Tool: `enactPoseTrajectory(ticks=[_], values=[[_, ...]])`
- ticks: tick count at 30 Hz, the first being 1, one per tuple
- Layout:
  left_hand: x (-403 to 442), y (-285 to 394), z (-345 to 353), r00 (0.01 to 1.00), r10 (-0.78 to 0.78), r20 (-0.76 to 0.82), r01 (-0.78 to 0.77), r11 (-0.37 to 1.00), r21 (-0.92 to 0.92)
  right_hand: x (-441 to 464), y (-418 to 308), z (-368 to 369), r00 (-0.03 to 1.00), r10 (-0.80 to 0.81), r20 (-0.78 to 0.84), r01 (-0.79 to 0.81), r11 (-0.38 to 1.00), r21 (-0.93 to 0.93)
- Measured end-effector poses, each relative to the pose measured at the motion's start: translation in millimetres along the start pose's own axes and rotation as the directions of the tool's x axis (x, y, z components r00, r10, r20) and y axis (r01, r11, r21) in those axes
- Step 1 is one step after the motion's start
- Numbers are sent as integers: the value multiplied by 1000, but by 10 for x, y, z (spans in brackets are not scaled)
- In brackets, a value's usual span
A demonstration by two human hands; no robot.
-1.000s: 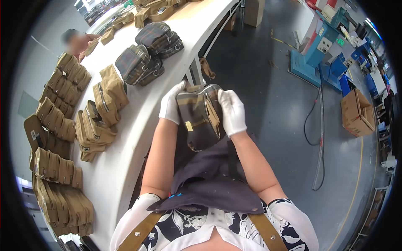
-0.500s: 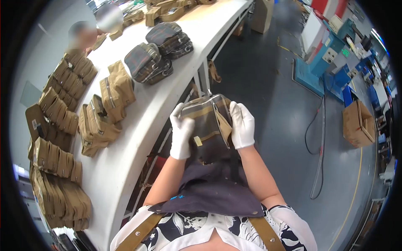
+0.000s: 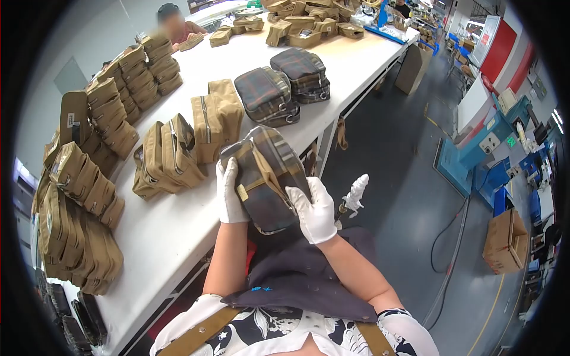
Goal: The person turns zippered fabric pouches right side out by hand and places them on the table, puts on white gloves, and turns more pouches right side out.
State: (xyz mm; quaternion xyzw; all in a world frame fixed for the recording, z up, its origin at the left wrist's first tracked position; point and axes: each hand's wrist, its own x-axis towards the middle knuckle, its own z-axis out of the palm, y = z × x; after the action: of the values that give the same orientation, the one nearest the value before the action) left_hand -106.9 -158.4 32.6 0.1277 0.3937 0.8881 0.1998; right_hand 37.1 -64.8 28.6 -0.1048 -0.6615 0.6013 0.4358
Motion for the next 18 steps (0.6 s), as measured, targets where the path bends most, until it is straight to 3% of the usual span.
enactPoseTrajectory(ticks=[2,3,5,7,9,11,13,15,16,18], values=[[147,-22,-173,998,-54,-17,52,993,-105,196,-135,98,999,-29,19,30,999,-44],[185,3,-156,996,-41,-78,32,994,-106,312,-192,133,998,46,33,-45,998,-34],[274,50,-80,981,-16,-193,-5,994,-107,630,-378,215,999,-2,44,5,998,-67],[505,-155,-415,997,-36,-71,31,997,-76,1063,-463,317,991,-116,-67,106,985,-134],[403,-86,-270,996,-24,-89,29,998,53,1639,-555,465,954,-243,-178,272,948,167],[424,-202,-373,999,50,3,-49,986,159,2140,-821,539,954,-237,-186,271,944,188],[408,-156,-361,999,43,27,-49,961,274,2787,-737,428,927,-343,-149,323,935,-147],[426,-166,-387,999,28,39,-36,977,210,3165,-646,341,942,-296,-157,259,941,-219],[422,-152,-380,999,13,44,-22,975,222,3339,-502,258,928,-341,-152,265,888,-376],[406,-97,-329,999,5,36,-13,973,230,3732,92,23,942,-271,-199,74,745,-663]])
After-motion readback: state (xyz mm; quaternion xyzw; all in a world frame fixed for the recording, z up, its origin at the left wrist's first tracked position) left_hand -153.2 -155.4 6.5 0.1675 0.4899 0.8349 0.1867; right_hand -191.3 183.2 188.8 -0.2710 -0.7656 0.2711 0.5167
